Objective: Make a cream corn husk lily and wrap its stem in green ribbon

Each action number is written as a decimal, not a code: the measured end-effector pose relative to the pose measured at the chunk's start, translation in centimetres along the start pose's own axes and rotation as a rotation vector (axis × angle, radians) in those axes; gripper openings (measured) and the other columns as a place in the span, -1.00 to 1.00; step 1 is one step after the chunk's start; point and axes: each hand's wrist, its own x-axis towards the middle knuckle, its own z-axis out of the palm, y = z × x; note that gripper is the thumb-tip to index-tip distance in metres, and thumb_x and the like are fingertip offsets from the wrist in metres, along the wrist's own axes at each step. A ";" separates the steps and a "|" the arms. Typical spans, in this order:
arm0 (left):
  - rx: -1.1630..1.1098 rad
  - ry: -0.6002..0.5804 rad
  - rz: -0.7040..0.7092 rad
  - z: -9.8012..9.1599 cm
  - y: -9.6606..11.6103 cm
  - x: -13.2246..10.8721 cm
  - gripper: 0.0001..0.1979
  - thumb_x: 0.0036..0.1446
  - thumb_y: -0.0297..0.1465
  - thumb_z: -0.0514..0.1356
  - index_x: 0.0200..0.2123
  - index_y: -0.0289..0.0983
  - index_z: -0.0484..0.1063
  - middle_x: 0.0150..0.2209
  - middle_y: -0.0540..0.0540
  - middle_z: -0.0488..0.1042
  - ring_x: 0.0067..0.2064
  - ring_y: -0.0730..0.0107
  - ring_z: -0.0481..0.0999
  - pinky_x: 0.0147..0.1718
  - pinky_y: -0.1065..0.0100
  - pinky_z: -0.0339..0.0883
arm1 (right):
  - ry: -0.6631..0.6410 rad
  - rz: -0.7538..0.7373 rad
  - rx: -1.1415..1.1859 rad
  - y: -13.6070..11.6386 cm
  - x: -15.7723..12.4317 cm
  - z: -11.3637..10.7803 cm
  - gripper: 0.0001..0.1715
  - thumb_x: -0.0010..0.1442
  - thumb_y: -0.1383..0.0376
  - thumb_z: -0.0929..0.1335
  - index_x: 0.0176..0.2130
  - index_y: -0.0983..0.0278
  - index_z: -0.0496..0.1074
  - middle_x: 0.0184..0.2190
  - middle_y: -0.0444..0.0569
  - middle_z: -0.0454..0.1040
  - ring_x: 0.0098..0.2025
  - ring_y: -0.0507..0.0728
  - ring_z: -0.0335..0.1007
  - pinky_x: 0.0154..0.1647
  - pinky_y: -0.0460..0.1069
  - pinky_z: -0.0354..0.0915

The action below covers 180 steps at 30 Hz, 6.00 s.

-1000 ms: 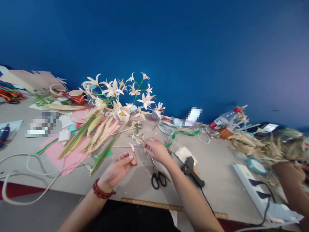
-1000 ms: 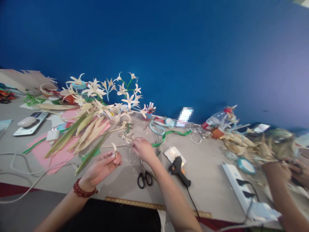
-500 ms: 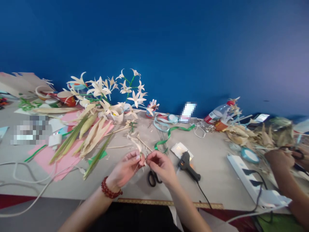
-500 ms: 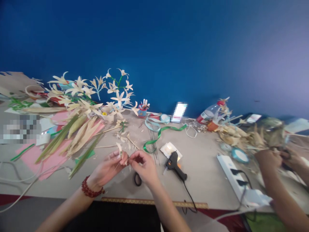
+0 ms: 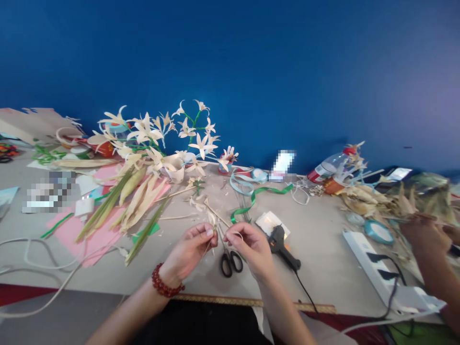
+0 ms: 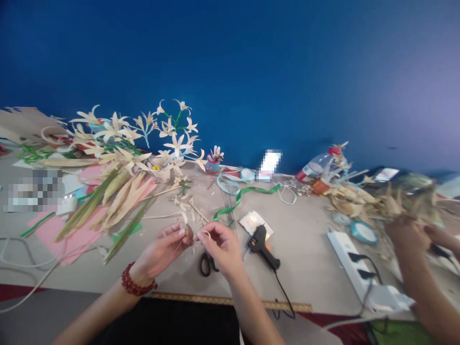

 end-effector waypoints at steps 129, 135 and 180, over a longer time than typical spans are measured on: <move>0.030 0.172 0.135 1.0 -1.3 -0.5 -0.88 0.07 -0.42 0.33 -0.46 -0.33 0.49 -0.43 -0.03 0.45 -0.31 0.44 0.38 -0.21 0.40 0.25 | 0.284 -0.438 -0.308 0.6 0.2 3.3 -0.91 0.17 0.41 0.37 -0.28 0.22 0.42 -0.34 -0.02 0.40 -0.26 0.15 0.37 -0.24 0.05 0.31; 0.055 0.189 0.139 1.1 -1.4 -0.6 -0.88 0.05 -0.42 0.33 -0.46 -0.33 0.49 -0.43 -0.03 0.43 -0.32 0.43 0.36 -0.21 0.39 0.25 | 0.271 -0.458 -0.327 0.6 0.4 3.1 -0.92 0.17 0.41 0.36 -0.34 0.24 0.41 -0.38 -0.06 0.38 -0.30 0.13 0.36 -0.27 0.03 0.30; 0.053 0.212 0.153 2.0 -0.9 -1.0 -0.87 0.02 -0.40 0.36 -0.50 -0.30 0.50 -0.40 -0.03 0.54 -0.28 0.43 0.44 -0.21 0.45 0.27 | 0.333 -0.353 -0.273 1.2 0.1 4.2 -0.84 0.15 0.37 0.35 -0.20 0.22 0.35 -0.32 -0.10 0.31 -0.33 0.09 0.30 -0.27 0.01 0.29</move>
